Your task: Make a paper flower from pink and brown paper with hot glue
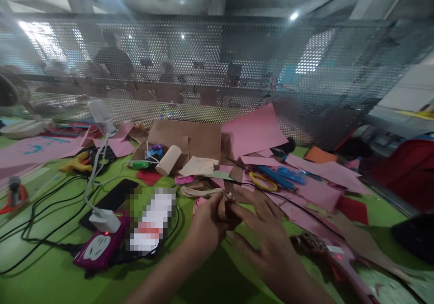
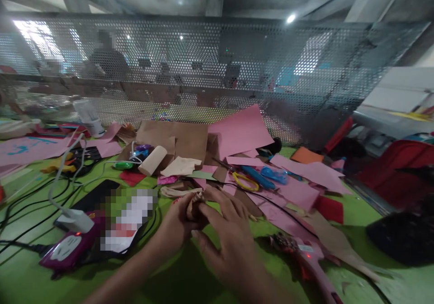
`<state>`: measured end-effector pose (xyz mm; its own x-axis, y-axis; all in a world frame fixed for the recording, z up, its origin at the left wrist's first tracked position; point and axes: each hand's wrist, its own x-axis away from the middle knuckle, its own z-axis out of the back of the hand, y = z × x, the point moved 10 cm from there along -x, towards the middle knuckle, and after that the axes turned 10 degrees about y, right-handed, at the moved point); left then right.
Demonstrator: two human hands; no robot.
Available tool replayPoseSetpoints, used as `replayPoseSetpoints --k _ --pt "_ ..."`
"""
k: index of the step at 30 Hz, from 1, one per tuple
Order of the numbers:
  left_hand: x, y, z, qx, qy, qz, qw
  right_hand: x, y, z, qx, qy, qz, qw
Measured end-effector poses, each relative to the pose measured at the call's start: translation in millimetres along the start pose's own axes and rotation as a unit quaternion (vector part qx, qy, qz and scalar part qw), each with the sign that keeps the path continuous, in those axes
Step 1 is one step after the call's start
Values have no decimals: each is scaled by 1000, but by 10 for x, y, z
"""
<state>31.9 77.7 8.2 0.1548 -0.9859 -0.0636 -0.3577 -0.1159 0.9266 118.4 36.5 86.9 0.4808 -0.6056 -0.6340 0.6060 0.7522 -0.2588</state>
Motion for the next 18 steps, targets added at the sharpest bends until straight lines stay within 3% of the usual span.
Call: replayPoseSetpoints --k 4,10,15,18 --pt "33 7 32 -95 -20 -24 995 25 4 -105 -30 -47 -41 998" --pt "94 100 22 -257 -40 -80 962 26 -15 -167 -85 -77 -62 991" --pt "37 80 -33 -105 -47 -52 992 0 -1 -81 -50 -40 -33 997" --pt "-19 27 -6 -101 -36 -39 993 7 -14 -21 2 -10 -2 1000"
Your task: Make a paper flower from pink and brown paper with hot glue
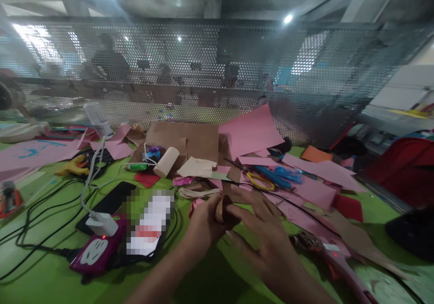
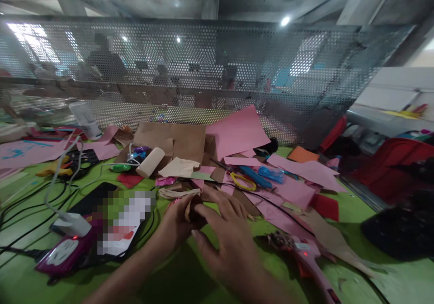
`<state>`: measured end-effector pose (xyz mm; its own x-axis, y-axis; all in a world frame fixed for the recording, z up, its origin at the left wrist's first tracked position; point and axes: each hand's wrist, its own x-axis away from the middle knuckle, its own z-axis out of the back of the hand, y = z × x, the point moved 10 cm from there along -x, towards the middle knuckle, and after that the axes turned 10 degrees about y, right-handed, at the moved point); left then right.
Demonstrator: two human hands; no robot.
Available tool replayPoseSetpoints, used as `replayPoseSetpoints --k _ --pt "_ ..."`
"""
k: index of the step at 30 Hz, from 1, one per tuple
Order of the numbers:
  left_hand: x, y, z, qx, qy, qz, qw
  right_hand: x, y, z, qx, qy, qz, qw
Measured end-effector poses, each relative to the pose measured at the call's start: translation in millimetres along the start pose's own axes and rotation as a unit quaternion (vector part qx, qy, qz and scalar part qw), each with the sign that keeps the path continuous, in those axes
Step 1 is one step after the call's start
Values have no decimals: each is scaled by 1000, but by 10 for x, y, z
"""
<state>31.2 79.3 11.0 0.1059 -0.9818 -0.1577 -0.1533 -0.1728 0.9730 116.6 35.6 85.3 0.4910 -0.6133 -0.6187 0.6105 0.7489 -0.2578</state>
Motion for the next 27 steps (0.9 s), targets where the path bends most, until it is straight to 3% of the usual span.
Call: replayPoseSetpoints --k 8,15,20,23,27 --pt "85 60 35 -105 9 -51 993 26 -76 -143 -10 -45 -5 999" --pt "19 94 -30 -50 9 -41 998 7 -16 -104 -14 -27 0 1000" --pt "-56 84 20 -82 17 -30 996 2 -43 -5 5 -14 8 1000" --pt "-20 41 4 -81 -7 -27 996 17 -73 -52 2 -29 11 1000" --pt "54 14 36 -123 2 -41 992 15 -61 -121 4 -40 6 999"
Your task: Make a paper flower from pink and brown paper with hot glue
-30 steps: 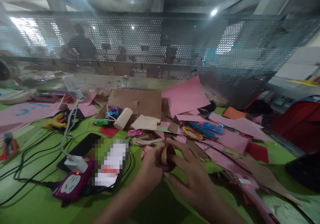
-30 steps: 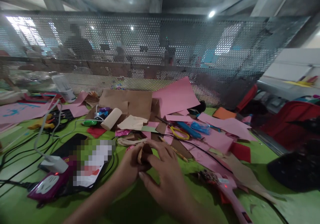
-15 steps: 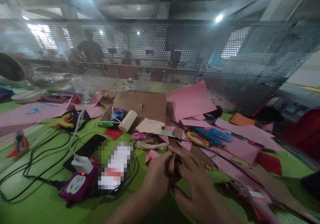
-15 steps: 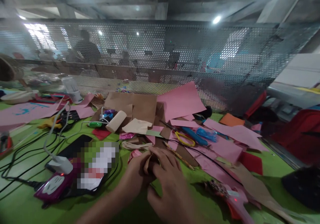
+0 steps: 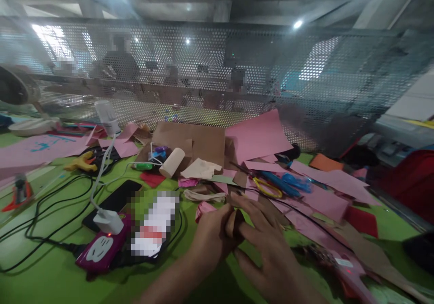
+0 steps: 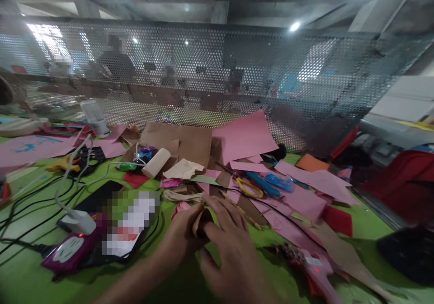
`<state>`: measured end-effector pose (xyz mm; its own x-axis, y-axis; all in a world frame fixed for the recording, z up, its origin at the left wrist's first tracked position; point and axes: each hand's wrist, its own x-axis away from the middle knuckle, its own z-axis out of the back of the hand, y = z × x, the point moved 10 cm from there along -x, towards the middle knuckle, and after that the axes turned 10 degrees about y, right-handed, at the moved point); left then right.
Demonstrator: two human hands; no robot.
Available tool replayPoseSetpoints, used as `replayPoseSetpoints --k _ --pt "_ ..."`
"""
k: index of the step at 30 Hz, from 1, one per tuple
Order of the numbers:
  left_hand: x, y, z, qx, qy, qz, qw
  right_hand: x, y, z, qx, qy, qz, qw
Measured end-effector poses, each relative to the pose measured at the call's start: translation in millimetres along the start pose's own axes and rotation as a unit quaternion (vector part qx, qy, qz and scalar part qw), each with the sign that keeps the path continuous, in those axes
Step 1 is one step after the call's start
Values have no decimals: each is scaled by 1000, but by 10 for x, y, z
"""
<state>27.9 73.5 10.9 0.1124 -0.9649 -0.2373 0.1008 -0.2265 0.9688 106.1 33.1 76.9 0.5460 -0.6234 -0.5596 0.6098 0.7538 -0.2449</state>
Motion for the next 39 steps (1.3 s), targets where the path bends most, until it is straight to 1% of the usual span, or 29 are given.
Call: replayPoseSetpoints --k 4,6,8,9,10,12,13,14,15,17,18,19,21,23,24,25,27,31,33,36,38,39 --pt "41 58 -21 7 -2 -8 1000 -13 -27 9 0 8 18 1000" --pt "32 121 -39 18 -11 -3 1000 -7 -33 67 -8 19 24 1000" --pt "-5 209 -7 42 -11 1 999 -5 -13 168 -37 35 25 998" --pt "-36 255 48 60 -1 2 998 -15 27 240 -57 52 17 997" --pt "-76 297 146 78 24 1 997 -35 92 318 -81 73 2 994" --pt "-162 314 435 116 105 8 988 -105 304 449 -118 126 -54 983" --pt "-198 279 578 122 143 21 982 -156 410 457 -129 139 -78 979" --pt "-225 247 731 129 188 24 973 -221 490 397 -126 129 -92 979" --pt "-250 219 848 139 219 20 966 -293 549 271 -119 98 -98 983" --pt "-299 157 975 174 246 12 953 -428 628 -25 -105 46 -95 989" --pt "-321 122 998 194 249 12 949 -485 636 -196 -88 19 -81 993" --pt "-338 91 1007 211 251 14 945 -529 653 -362 -64 -3 -73 995" --pt "-356 53 1014 230 257 20 938 -595 676 -628 -29 -20 -60 998" --pt "-360 64 1027 228 265 17 937 -636 715 -780 -10 -18 -69 997" --pt "-362 80 1033 221 266 14 938 -650 729 -807 -4 -16 -75 997" --pt "-367 93 1032 212 261 13 942 -660 737 -799 0 -12 -80 997" --pt "-387 102 1010 187 241 10 952 -669 732 -693 -2 -5 -86 996" --pt "-433 9 854 143 163 14 976 -619 663 -321 -35 5 -94 995" --pt "-434 -66 750 135 128 23 982 -559 656 -168 -91 15 -123 988" --pt "-402 -147 623 139 104 42 984 -442 720 -78 -203 28 -199 958" --pt "-368 -180 583 141 113 62 982 -368 771 -78 -269 39 -248 930" --pt "-351 -188 577 146 124 72 979 -334 795 -85 -312 49 -273 909"
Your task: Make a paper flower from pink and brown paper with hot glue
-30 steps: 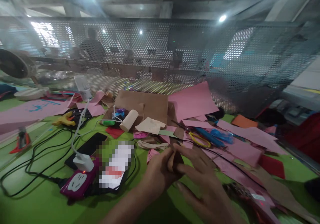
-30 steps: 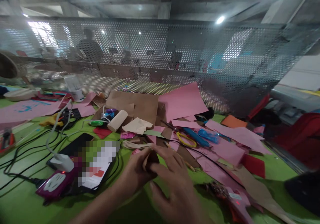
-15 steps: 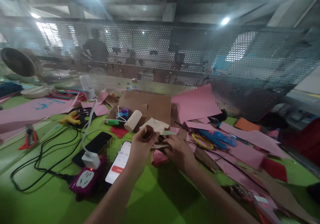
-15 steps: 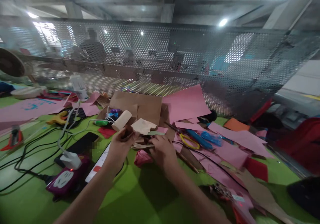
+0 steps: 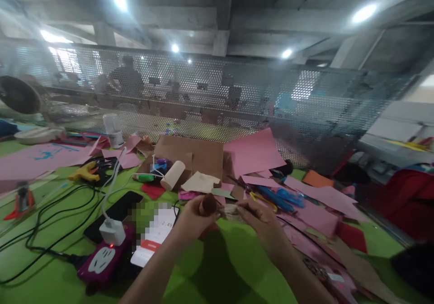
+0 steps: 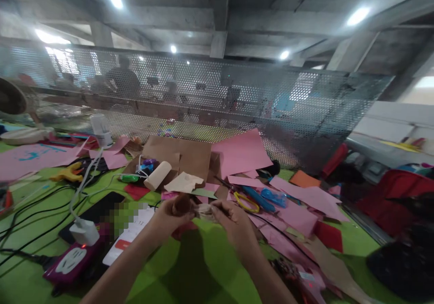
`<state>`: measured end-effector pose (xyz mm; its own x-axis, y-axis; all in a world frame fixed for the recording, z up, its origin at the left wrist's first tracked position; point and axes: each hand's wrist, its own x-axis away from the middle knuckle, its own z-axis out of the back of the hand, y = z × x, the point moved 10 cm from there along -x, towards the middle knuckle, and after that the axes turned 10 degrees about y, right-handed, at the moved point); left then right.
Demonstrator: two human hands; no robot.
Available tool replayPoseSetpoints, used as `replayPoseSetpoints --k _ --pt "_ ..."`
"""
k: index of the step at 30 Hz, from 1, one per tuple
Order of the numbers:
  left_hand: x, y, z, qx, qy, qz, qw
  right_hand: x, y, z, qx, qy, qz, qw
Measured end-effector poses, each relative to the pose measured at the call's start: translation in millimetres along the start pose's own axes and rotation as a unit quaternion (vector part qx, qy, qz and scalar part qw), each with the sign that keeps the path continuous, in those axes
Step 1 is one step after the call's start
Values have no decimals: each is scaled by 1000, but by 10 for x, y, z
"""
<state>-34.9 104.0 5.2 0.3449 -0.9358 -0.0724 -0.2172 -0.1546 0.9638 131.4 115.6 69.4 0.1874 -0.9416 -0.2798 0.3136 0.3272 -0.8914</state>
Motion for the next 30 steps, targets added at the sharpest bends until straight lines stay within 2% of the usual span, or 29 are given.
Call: replayPoseSetpoints --k 4,6,8,11,16,19,24,30 --pt "46 -4 -40 43 29 17 998 68 82 -36 -211 16 -84 974" --pt "64 -34 -72 61 42 28 997 86 99 -70 -239 24 -88 967" --pt "92 -46 -134 71 38 27 996 81 149 -80 -214 37 -82 973" --pt "153 60 -210 53 17 -31 998 44 222 -69 -177 44 -52 982" --pt "238 147 -234 -53 -18 -88 995 58 238 -60 -92 27 7 995" --pt "248 148 -202 -90 -11 -116 989 104 180 -73 -31 18 28 999" --pt "198 71 -167 -67 16 -82 994 89 150 3 9 38 26 999" --pt "159 107 -59 11 78 -46 996 121 124 11 -64 29 14 997"
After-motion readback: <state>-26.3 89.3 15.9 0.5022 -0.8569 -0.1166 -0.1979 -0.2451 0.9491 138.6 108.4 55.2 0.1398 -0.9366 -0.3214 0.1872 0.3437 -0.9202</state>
